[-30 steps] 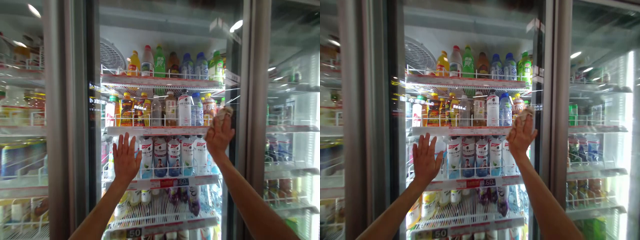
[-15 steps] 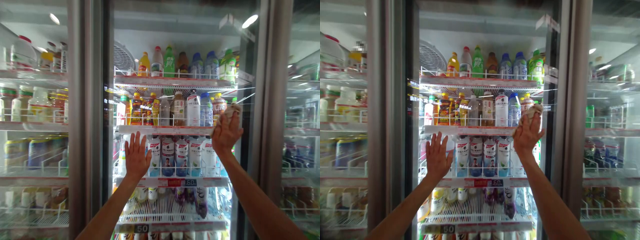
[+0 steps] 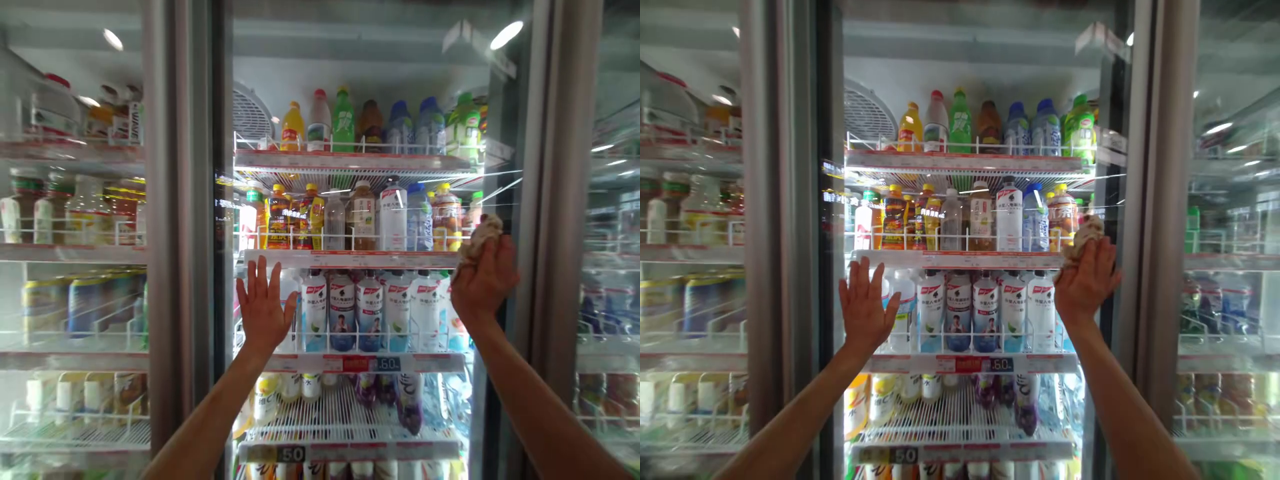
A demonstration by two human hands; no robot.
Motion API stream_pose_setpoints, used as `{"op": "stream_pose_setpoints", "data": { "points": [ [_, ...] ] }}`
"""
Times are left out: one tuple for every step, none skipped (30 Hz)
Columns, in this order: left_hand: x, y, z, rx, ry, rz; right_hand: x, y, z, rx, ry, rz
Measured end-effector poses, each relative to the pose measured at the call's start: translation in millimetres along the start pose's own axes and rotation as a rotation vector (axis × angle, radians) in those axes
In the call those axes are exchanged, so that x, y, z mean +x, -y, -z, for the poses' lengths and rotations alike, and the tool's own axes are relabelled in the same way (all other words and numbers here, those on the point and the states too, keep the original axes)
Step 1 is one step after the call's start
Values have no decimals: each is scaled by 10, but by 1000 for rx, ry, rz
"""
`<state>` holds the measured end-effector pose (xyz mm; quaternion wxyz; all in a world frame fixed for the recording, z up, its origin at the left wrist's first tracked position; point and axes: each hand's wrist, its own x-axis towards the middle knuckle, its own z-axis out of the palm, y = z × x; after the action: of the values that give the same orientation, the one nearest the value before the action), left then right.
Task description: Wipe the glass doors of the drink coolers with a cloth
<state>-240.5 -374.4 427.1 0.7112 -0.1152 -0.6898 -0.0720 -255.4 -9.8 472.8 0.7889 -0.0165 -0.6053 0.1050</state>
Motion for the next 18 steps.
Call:
{"op": "stream_pose_setpoints", "data": {
  "points": [
    [1,5,-3,-1,1,-3,-22,111,-4,12,14,5],
    [0,7,-6,-1,0,-7,-74,292,-2,35,38,53],
    [-3,8,-9,-2,-1,-11,-148,513,6,66,69,137],
    [-6,10,-11,-4,-2,-13,-233,743,17,100,124,241],
    [-8,12,-13,-5,-4,-13,-316,947,32,142,165,366],
    [-10,15,-14,-7,-6,-12,-386,1096,47,181,206,474],
    [-11,18,-13,-10,-8,-9,-430,1169,60,206,230,546],
    [-12,21,-12,-15,-8,-7,-442,1155,69,213,234,572],
    [-12,21,-10,-19,-7,-4,-417,1059,73,199,224,549],
    [-12,20,-8,-22,-5,-2,-354,897,69,165,196,479],
    [-13,17,-7,-23,-4,0,-260,697,54,119,161,375],
    [-13,12,-6,-20,-3,1,-143,491,29,70,126,258],
    [-13,6,-6,-16,-3,0,-17,313,-5,29,88,135],
    [-14,0,-7,-11,-5,0,104,193,-45,0,59,32],
    [-14,-4,-9,-6,-8,-2,203,149,-85,-15,38,-38],
    [-15,-6,-12,-3,-12,-4,266,191,-118,-15,26,-64],
    [-16,-7,-15,-2,-18,-5,285,313,-140,-3,24,-41],
    [-17,-5,-17,-3,-24,-5,258,499,-148,19,28,26]
  ]
}}
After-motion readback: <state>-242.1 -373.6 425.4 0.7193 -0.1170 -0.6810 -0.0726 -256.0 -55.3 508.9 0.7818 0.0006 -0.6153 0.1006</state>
